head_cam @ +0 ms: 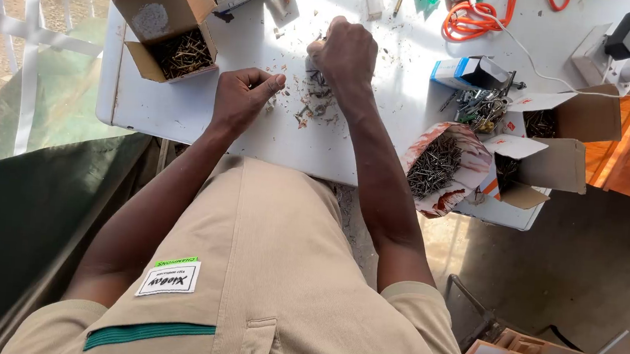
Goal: Sorting and organizing various screws and nails from a table into separate cardboard boxes.
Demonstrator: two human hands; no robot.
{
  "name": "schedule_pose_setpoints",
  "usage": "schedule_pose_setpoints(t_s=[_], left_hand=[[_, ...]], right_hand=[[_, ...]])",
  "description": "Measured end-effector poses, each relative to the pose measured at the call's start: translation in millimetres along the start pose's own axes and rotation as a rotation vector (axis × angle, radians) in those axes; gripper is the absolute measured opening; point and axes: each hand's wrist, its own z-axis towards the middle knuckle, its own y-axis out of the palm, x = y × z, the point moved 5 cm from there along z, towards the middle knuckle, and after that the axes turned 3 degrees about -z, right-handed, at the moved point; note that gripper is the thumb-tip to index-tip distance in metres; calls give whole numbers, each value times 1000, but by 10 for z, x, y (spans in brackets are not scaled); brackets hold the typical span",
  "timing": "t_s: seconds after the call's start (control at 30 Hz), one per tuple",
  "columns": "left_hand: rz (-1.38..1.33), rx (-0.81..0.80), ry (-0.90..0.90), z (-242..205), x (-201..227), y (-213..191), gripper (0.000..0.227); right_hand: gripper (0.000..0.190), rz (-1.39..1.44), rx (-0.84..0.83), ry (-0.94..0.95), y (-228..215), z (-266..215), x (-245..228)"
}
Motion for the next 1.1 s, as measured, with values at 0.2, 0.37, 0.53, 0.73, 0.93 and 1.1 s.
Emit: schedule_pose_setpoints(t_s=[0.2, 0.37, 0.53, 0.73, 0.93, 1.1], left_hand=[[-44, 9, 0, -2, 12, -24, 36], [-99, 35, -36, -10, 103, 12, 29], [-218, 47, -84, -57, 568, 149, 38], [-639, -54, 172, -42, 1128, 354, 48], [-544, -252, 372, -61, 979, 442, 61], [-512, -357, 435, -197, 1168, 398, 72]], right_hand=[[14, 1231, -206, 228, -184, -268, 210], [7, 2184, -304, 96, -388, -680, 124], [13, 2260, -400, 133, -391, -944, -169], [32, 2071, -489, 553, -137, -1094, -638], [25, 2120, -291, 345, -449, -1064, -783], [24, 2077, -373, 355, 346, -986, -629]])
